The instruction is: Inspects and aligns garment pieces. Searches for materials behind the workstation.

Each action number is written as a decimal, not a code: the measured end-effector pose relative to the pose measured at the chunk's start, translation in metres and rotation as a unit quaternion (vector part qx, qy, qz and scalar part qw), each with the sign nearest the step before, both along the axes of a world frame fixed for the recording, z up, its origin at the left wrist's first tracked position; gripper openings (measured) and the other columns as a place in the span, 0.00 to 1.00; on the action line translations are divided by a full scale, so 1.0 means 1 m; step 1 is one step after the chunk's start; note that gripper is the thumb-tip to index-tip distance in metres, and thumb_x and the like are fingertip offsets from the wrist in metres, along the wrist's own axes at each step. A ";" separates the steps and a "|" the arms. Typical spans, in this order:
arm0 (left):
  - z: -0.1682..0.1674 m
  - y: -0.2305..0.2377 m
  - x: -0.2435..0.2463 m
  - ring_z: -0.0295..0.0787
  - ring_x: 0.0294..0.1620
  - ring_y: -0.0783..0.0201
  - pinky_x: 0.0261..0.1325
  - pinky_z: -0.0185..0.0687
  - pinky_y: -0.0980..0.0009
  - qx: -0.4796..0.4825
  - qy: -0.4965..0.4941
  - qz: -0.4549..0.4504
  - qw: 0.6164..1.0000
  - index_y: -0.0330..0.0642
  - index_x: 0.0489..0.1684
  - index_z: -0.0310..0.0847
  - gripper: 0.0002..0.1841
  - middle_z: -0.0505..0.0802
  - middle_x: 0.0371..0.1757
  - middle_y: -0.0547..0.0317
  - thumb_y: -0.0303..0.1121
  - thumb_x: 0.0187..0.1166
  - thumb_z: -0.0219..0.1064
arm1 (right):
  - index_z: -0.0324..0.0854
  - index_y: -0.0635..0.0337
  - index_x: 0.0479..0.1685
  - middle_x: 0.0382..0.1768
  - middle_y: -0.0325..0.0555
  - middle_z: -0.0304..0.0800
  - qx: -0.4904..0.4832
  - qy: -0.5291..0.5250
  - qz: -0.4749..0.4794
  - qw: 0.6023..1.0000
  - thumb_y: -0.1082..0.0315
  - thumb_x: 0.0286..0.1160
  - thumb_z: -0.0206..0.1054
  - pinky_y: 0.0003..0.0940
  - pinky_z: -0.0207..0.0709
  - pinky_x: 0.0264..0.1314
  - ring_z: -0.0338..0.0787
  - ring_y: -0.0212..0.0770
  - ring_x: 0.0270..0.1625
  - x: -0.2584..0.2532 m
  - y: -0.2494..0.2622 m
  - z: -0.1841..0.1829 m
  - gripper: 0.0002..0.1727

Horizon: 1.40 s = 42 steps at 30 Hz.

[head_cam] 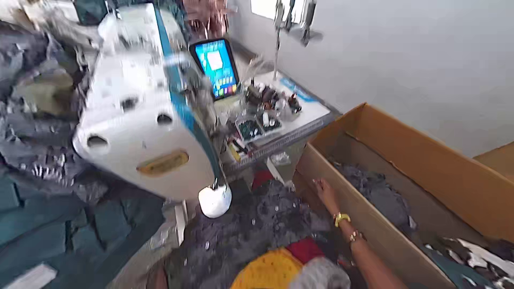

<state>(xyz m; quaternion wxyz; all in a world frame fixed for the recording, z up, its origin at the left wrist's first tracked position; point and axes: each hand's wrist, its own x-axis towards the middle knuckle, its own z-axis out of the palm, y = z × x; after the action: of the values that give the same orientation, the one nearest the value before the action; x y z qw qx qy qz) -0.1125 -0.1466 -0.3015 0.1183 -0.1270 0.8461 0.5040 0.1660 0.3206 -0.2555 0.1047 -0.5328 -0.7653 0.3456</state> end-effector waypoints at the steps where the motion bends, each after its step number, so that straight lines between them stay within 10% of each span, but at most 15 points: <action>1: 0.000 -0.008 -0.002 0.74 0.79 0.44 0.82 0.65 0.51 0.010 0.030 0.020 0.999 0.22 0.78 0.67 0.27 0.77 0.77 0.28 0.39 0.94 0.48 | 0.81 0.70 0.65 0.53 0.67 0.90 -0.030 -0.013 0.022 0.999 0.55 0.94 0.52 0.63 0.77 0.67 0.90 0.63 0.58 0.000 0.001 -0.003 0.25; 6: 0.027 -0.022 0.003 0.78 0.72 0.65 0.76 0.71 0.69 0.132 0.084 0.128 0.979 0.27 0.80 0.65 0.25 0.78 0.77 0.41 0.39 0.95 0.46 | 0.78 0.71 0.65 0.45 0.54 0.89 -0.200 -0.010 0.060 0.978 0.53 0.97 0.44 0.38 0.85 0.48 0.90 0.40 0.38 -0.018 -0.021 -0.038 0.28; 10: 0.049 -0.026 0.011 0.80 0.33 0.82 0.38 0.76 0.83 0.224 0.109 0.224 0.942 0.43 0.57 0.70 0.10 0.82 0.40 0.67 0.38 0.94 0.50 | 0.78 0.74 0.70 0.68 0.72 0.81 -0.253 -0.125 0.108 0.953 0.42 0.95 0.36 0.60 0.70 0.75 0.83 0.62 0.71 -0.028 -0.047 -0.060 0.41; 19: 0.091 -0.034 0.027 0.91 0.57 0.68 0.64 0.87 0.65 0.443 0.223 0.151 0.855 0.50 0.59 0.73 0.13 0.93 0.50 0.64 0.37 0.96 0.41 | 0.66 0.60 0.87 0.83 0.59 0.71 -0.311 -0.027 -0.058 0.948 0.30 0.88 0.27 0.55 0.64 0.85 0.71 0.50 0.85 -0.044 -0.075 -0.059 0.48; 23: 0.104 -0.031 0.036 0.90 0.60 0.65 0.67 0.86 0.62 0.501 0.248 0.101 0.823 0.50 0.60 0.75 0.21 0.93 0.53 0.61 0.43 0.96 0.34 | 0.77 0.67 0.74 0.72 0.62 0.82 -0.288 -0.079 -0.062 0.952 0.43 0.93 0.46 0.54 0.71 0.77 0.81 0.52 0.74 -0.048 -0.067 -0.058 0.35; 26: 0.113 -0.029 0.039 0.90 0.62 0.64 0.68 0.85 0.61 0.521 0.253 0.079 0.811 0.49 0.61 0.77 0.25 0.93 0.55 0.59 0.47 0.96 0.31 | 0.81 0.64 0.60 0.47 0.47 0.86 -0.299 0.009 -0.087 0.950 0.55 0.91 0.56 0.37 0.79 0.51 0.84 0.35 0.44 -0.043 -0.054 -0.073 0.21; 29: 0.121 -0.028 0.040 0.89 0.64 0.64 0.70 0.84 0.60 0.525 0.260 0.060 0.808 0.50 0.63 0.77 0.26 0.92 0.57 0.60 0.49 0.95 0.31 | 0.78 0.57 0.45 0.25 0.33 0.76 -0.311 0.098 -0.137 0.935 0.57 0.92 0.52 0.24 0.74 0.29 0.75 0.26 0.23 -0.037 -0.048 -0.070 0.15; 33: 0.129 -0.025 0.044 0.89 0.64 0.65 0.70 0.84 0.61 0.503 0.285 0.062 0.813 0.50 0.63 0.75 0.22 0.92 0.57 0.61 0.47 0.96 0.34 | 0.72 0.55 0.50 0.26 0.30 0.75 -0.222 0.214 -0.190 0.932 0.57 0.95 0.45 0.21 0.76 0.27 0.76 0.23 0.22 -0.038 -0.051 -0.032 0.15; 36: 0.131 -0.023 0.046 0.89 0.63 0.66 0.70 0.85 0.62 0.474 0.301 0.084 0.823 0.51 0.61 0.76 0.20 0.93 0.55 0.63 0.44 0.96 0.37 | 0.64 0.69 0.75 0.52 0.48 0.80 -0.088 0.234 -0.151 0.957 0.60 0.96 0.38 0.31 0.84 0.48 0.85 0.31 0.44 -0.030 -0.032 -0.018 0.24; 42: 0.134 -0.022 0.052 0.89 0.62 0.70 0.70 0.84 0.65 0.408 0.343 0.060 0.844 0.54 0.59 0.79 0.12 0.93 0.55 0.69 0.45 0.92 0.54 | 0.57 0.83 0.82 0.78 0.73 0.71 0.096 0.086 -0.153 0.980 0.65 0.92 0.43 0.38 0.64 0.85 0.74 0.53 0.81 -0.013 -0.002 0.013 0.29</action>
<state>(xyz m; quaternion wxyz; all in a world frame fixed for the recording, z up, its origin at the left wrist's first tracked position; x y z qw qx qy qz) -0.0606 -0.1689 -0.1676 -0.1686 0.0637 0.5411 0.8214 0.1526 0.3183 -0.2423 0.2726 -0.5988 -0.6927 0.2954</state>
